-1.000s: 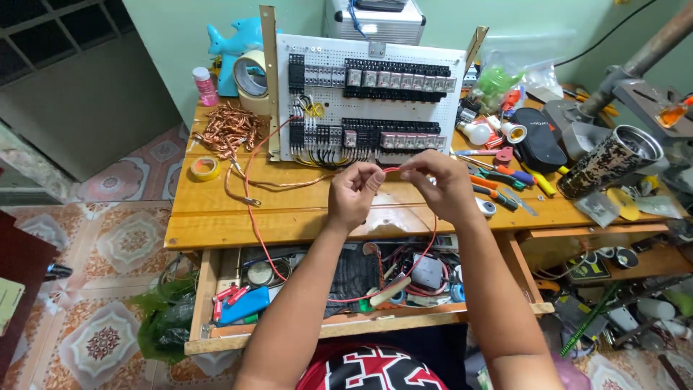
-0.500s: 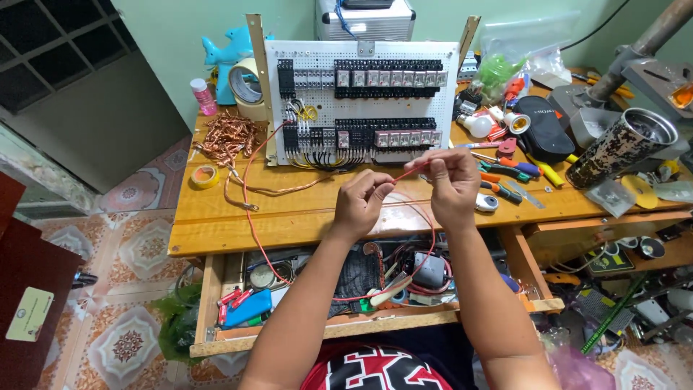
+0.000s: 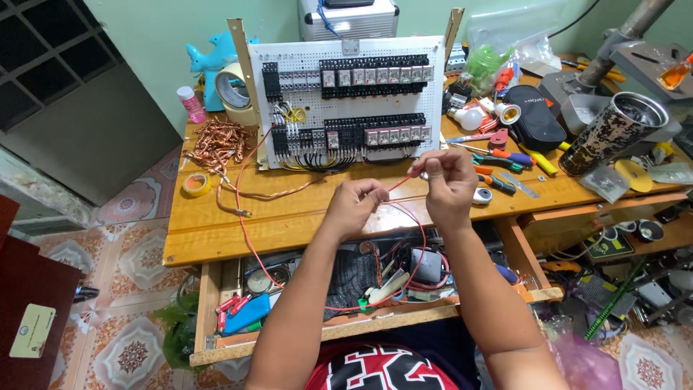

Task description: Wiring an electrical relay panel by stripping wire ends and connecting them to terminals.

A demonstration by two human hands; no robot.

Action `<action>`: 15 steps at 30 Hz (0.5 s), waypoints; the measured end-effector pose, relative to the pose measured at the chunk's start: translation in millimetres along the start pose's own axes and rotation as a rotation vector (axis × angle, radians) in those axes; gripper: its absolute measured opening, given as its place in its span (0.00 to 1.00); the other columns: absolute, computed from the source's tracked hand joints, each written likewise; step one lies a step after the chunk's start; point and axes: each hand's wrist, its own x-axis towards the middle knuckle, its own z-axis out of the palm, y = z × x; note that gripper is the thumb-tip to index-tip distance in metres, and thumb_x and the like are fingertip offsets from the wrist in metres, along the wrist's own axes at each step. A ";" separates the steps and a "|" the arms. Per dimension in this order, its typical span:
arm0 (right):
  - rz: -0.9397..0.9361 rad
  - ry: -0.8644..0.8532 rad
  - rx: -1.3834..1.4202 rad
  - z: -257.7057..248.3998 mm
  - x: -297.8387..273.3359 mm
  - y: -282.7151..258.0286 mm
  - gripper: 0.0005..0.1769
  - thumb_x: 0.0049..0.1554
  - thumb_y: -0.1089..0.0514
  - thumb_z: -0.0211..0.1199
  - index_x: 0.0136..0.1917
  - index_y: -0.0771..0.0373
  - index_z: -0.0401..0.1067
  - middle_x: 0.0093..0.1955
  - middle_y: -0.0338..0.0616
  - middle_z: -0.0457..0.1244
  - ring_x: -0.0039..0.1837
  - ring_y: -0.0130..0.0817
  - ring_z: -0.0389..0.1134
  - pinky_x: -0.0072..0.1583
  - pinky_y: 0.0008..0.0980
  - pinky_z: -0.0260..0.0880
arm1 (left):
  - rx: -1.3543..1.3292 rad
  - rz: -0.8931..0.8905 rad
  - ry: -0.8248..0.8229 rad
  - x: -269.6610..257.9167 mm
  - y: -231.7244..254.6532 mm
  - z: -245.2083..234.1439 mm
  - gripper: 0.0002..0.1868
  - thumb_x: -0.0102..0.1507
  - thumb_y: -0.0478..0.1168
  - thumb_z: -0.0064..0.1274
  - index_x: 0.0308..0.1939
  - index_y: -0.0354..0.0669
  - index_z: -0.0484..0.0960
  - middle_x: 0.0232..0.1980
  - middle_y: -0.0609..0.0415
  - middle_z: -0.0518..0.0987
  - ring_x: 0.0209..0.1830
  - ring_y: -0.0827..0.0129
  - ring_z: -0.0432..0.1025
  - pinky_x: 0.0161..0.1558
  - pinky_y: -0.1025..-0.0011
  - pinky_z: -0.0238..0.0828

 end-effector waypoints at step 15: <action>0.344 0.189 0.224 -15.0 -3.4 32.6 0.07 0.66 0.59 0.59 0.47 0.62 0.64 0.39 0.52 0.68 0.37 0.29 0.69 0.40 0.19 0.68 | -0.281 -0.127 -0.102 4.2 -15.1 -4.9 0.11 0.68 0.44 0.57 0.33 0.46 0.85 0.16 0.62 0.70 0.16 0.83 0.59 0.23 0.86 0.54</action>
